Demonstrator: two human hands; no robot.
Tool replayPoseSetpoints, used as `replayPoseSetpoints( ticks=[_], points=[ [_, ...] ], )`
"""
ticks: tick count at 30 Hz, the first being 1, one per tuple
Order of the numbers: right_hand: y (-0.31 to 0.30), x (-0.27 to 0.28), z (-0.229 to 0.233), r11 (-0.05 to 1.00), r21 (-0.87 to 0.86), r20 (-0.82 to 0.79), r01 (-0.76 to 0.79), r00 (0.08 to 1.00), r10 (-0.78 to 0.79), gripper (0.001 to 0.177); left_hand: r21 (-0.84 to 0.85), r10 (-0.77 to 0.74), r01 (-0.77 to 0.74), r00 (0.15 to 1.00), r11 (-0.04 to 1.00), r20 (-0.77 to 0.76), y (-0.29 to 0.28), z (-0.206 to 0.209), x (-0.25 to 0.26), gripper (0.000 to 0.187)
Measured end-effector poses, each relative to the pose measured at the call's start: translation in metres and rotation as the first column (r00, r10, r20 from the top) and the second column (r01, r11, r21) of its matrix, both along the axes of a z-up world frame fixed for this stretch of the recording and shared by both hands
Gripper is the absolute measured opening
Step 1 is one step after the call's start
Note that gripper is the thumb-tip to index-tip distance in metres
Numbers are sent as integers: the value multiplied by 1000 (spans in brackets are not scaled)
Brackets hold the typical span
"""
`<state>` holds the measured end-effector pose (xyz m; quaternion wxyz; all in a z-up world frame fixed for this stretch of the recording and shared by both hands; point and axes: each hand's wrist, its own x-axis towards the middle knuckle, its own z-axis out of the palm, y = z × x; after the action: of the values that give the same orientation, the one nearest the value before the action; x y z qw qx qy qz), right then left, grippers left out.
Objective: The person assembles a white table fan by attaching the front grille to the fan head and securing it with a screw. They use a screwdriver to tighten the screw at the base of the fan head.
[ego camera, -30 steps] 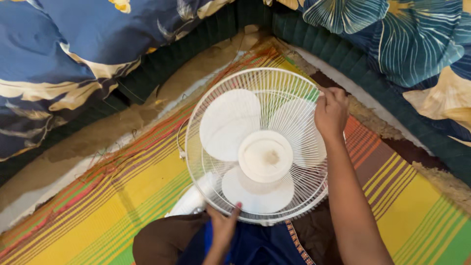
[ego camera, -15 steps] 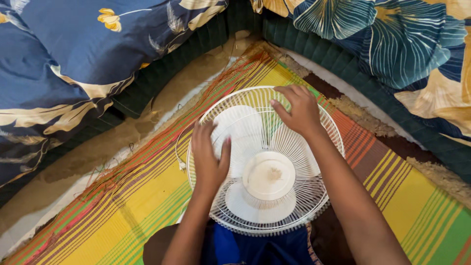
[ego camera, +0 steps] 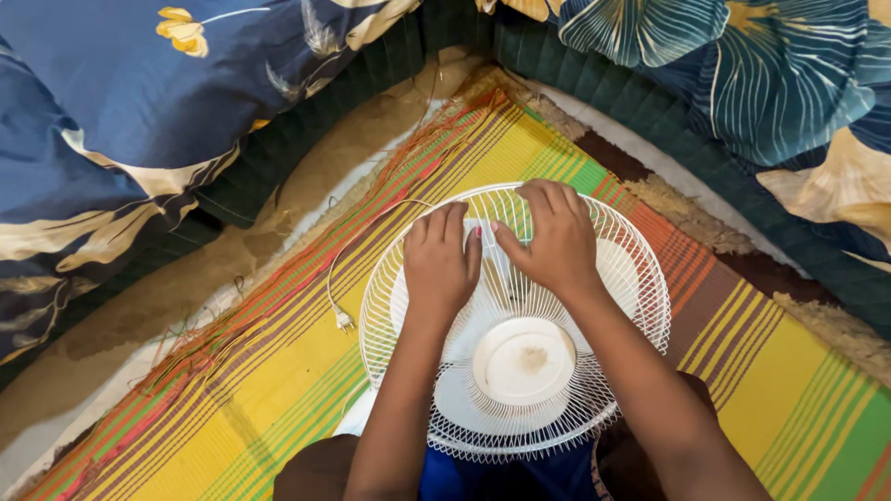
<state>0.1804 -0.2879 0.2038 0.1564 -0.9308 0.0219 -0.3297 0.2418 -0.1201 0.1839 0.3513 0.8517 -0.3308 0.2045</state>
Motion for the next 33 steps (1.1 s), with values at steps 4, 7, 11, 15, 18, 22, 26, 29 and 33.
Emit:
replayPoseSetpoints(
  ticks=[4,7,11,15,18,22,26,29,33],
  points=[
    [4,-5,0,1000,19,-35,-1,999,1,48,12,31,-32,998,999,53,3,1,-5,40],
    [4,-6,2,999,36,-50,-1,999,3,49,37,41,-41,999,998,19,3,2,-8,42],
    [4,-2,3,999,33,-31,22,999,-21,54,53,50,-50,999,997,14,2,3,-7,43],
    [7,0,1,979,12,-21,205,979,-204,67,73,63,-64,998,995,9,1,-1,-5,44],
    [8,2,0,975,42,-47,220,975,-218,67,87,82,-84,996,993,34,1,-3,-5,47],
    [6,4,-3,981,63,-31,182,983,-180,65,180,156,-187,972,966,173,3,-1,4,48],
    [1,-3,-9,987,137,-11,87,996,-86,68,225,99,-93,995,970,-14,6,0,9,54],
    [-6,-23,-14,980,185,29,67,997,-74,76,185,71,-64,997,981,-32,9,-1,4,54],
    [-20,-55,-21,953,104,5,283,958,-285,98,196,79,-73,997,978,-23,11,-6,-1,54]
  ],
)
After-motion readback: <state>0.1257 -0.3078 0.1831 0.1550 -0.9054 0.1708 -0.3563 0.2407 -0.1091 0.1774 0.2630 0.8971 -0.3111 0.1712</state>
